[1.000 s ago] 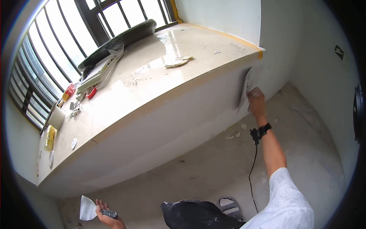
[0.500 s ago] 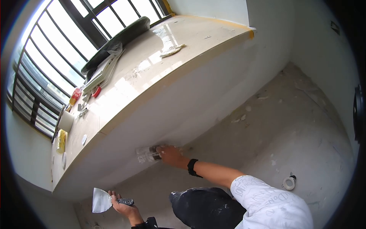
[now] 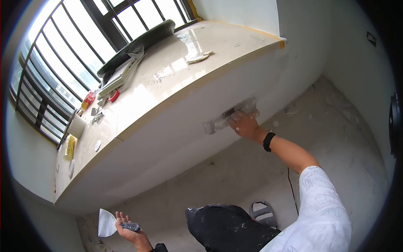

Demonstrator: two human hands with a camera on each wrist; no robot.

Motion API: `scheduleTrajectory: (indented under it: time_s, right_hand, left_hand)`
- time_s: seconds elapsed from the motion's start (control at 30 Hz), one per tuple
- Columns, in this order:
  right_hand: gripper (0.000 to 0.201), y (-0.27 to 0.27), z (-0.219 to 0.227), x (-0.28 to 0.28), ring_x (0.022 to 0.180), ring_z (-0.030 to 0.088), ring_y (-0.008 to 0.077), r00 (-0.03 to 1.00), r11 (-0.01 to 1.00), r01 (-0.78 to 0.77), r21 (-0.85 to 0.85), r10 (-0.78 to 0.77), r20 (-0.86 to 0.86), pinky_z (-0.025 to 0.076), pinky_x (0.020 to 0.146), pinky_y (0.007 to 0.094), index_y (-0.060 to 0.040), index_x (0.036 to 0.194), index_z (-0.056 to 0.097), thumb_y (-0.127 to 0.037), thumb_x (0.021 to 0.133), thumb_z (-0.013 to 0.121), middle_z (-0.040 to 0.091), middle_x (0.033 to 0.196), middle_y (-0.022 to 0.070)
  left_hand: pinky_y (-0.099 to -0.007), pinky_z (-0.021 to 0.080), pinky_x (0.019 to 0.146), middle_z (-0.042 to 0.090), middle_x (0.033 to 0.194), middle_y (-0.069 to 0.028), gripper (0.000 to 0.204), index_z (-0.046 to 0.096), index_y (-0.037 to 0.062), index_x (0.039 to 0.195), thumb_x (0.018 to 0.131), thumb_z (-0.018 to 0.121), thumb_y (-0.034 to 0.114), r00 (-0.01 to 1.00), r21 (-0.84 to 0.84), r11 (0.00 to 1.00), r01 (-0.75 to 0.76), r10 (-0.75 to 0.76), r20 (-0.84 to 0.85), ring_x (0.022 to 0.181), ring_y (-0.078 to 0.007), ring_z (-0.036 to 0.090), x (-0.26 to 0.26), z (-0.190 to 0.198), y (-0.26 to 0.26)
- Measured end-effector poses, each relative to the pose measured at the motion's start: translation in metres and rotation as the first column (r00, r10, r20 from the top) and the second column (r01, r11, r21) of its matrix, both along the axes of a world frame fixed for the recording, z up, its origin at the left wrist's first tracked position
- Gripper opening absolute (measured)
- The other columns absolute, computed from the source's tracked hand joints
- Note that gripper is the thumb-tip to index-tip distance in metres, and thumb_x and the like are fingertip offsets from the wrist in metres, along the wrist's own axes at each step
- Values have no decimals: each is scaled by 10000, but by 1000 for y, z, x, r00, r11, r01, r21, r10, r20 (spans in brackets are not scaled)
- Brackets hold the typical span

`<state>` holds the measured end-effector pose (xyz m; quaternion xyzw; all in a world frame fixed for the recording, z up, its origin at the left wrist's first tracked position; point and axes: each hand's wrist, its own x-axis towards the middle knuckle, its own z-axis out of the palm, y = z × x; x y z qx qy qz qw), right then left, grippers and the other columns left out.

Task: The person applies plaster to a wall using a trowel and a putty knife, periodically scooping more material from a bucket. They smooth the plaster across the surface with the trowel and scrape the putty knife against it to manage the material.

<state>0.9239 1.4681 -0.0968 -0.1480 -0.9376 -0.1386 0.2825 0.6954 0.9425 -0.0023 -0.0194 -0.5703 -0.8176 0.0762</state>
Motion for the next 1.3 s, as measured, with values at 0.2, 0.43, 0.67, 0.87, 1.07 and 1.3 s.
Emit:
scheduleTrajectory:
  time_s: [0.2, 0.43, 0.67, 0.87, 1.07, 1.3]
  right_hand:
    - [254, 0, -120, 29, 1001, 605, 312, 992, 900, 115, -421, -82, 97, 504, 849, 441, -59, 1001, 634, -126, 757, 611, 630, 1052, 147]
    - [35, 158, -81, 127, 620, 558, 160, 372, 808, -198, -554, -461, -806, 431, 603, 295, -6, 742, 580, 8, 723, 605, 609, 677, 97]
    - [74, 170, -4, 123, 677, 580, 153, 349, 613, -419, -669, -572, -743, 448, 629, 304, -19, 700, 568, 50, 678, 553, 603, 680, 89]
    - [128, -21, -13, -35, 715, 623, 279, 545, 725, -345, -596, -362, -756, 484, 681, 364, -36, 774, 561, 3, 663, 613, 620, 775, 128]
    - [68, -174, -115, -193, 834, 616, 344, 776, 698, -386, -603, -108, -622, 494, 676, 453, -67, 857, 574, -89, 794, 560, 631, 885, 162]
    - [30, -284, 39, -235, 670, 526, 192, 623, 116, -692, -713, 595, -508, 419, 610, 330, -2, 788, 527, -3, 791, 497, 539, 716, 88]
  left_hand:
    - [-389, 218, 1112, 460, 1409, -75, 485, 431, -18, 1340, 953, 385, 271, 998, -156, 987, -27, 19, -53, 1350, -215, 360, 5, -11, 27]
    - [-385, 221, 1107, 460, 1396, -74, 530, 420, -7, 1358, 934, 448, 309, 993, -198, 974, -112, 118, 15, 1358, -231, 351, -20, -22, -10]
    - [-398, 188, 1130, 440, 1419, -105, 531, 402, -29, 1381, 945, 383, 273, 996, -171, 981, -86, 84, -17, 1370, -227, 337, -8, -10, 14]
    - [-417, 185, 1126, 455, 1414, -80, 515, 407, -15, 1386, 938, 384, 240, 997, -258, 966, -26, 5, -81, 1361, -223, 348, -12, -15, 29]
    - [-426, 187, 1124, 431, 1439, -119, 531, 407, -55, 1363, 929, 385, 251, 991, -62, 997, 45, -52, -127, 1365, -244, 334, 9, 56, -2]
    - [-330, 512, 581, 556, 833, -67, 348, 469, 29, 997, 974, 553, 366, 951, -481, 823, -302, 297, -88, 631, -168, 577, 149, 229, -193]
